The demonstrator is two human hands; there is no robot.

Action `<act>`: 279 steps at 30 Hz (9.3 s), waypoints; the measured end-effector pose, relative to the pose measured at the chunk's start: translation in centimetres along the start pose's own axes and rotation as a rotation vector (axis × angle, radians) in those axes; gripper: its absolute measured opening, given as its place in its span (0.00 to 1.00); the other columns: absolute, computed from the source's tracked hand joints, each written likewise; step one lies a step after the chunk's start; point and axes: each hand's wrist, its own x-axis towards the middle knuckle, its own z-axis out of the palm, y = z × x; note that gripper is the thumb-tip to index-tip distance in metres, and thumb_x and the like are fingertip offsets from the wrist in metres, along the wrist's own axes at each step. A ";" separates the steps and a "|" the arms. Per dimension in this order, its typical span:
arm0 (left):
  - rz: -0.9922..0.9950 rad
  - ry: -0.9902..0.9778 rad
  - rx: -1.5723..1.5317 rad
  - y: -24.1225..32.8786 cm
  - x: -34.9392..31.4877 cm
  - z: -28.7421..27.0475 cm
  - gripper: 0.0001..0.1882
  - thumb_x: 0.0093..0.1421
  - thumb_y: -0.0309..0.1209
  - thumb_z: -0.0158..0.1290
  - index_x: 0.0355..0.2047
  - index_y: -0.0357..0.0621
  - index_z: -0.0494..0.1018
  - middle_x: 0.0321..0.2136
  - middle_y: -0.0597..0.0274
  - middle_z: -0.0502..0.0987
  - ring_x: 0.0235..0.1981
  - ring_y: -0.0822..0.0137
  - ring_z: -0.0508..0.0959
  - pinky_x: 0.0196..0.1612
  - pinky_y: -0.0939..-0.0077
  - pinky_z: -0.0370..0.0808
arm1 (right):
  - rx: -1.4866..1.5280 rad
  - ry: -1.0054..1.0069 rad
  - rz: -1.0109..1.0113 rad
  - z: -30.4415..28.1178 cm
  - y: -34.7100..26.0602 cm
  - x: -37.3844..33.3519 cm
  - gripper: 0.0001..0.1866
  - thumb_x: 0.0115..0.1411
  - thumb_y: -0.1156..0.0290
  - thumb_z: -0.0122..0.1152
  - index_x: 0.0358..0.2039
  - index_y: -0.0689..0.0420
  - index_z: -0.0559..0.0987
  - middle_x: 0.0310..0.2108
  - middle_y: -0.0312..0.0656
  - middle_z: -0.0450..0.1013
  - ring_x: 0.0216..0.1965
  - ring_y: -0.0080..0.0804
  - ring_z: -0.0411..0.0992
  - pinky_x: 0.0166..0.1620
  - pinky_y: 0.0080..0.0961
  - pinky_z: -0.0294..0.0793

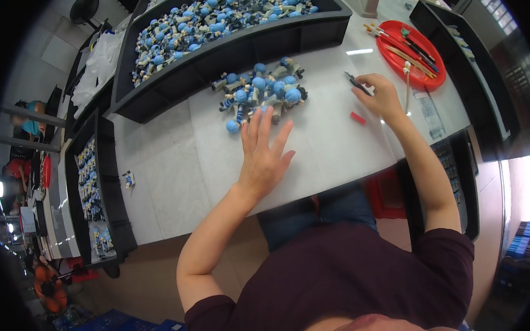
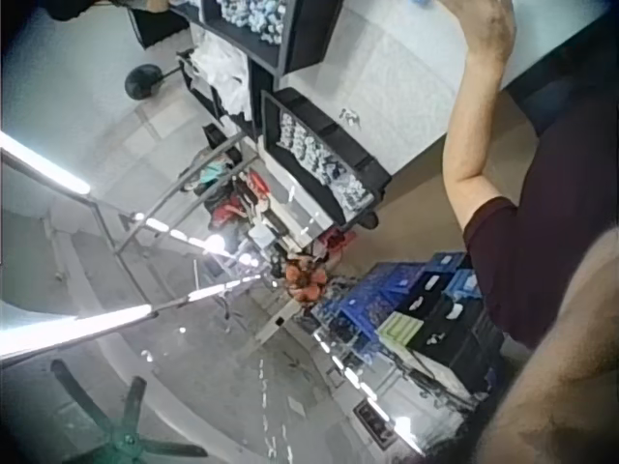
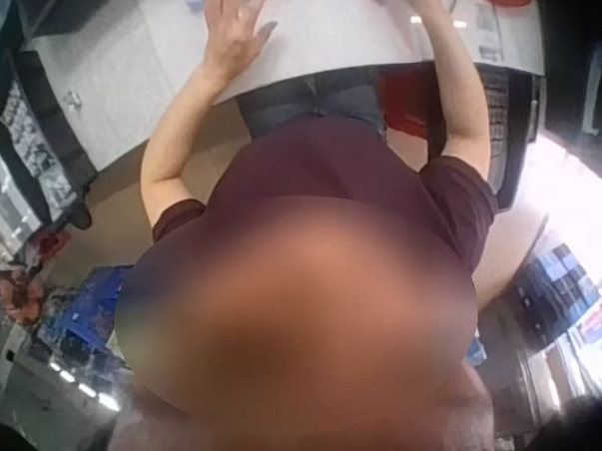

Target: The person assembles small blue and white figurines by hand, picking them from a large bin and placing them into a black tray. They use a small red tool to adjust parts of the figures and a craft knife to trim excess material. The process involves repetitive handling and placement of the figures into the tray.

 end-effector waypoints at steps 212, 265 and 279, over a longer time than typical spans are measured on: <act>-0.548 0.177 0.067 -3.9 -0.9 -0.3 0.57 0.36 0.45 0.68 0.61 0.46 0.45 0.58 0.39 0.44 0.58 0.40 0.48 0.58 0.45 0.51 | 0.413 -0.556 -0.194 6.8 -14.2 8.7 0.36 0.45 0.55 0.68 0.56 0.48 0.67 0.60 0.49 0.57 0.61 0.46 0.54 0.61 0.37 0.55; -0.383 -0.396 0.182 -21.0 27.5 -2.3 0.53 0.36 0.55 0.66 0.60 0.51 0.55 0.59 0.45 0.52 0.59 0.48 0.57 0.59 0.59 0.60 | -0.153 -0.406 -0.210 7.0 -1.4 33.7 0.56 0.32 0.61 0.76 0.62 0.40 0.53 0.60 0.55 0.51 0.61 0.54 0.51 0.59 0.43 0.57; -0.396 -0.462 0.524 -24.2 33.3 5.3 0.57 0.29 0.56 0.67 0.59 0.50 0.55 0.53 0.54 0.58 0.58 0.53 0.54 0.50 0.41 0.61 | -0.397 -0.623 -0.197 11.9 -2.4 38.7 0.65 0.23 0.68 0.78 0.63 0.39 0.48 0.50 0.50 0.59 0.51 0.50 0.62 0.52 0.41 0.67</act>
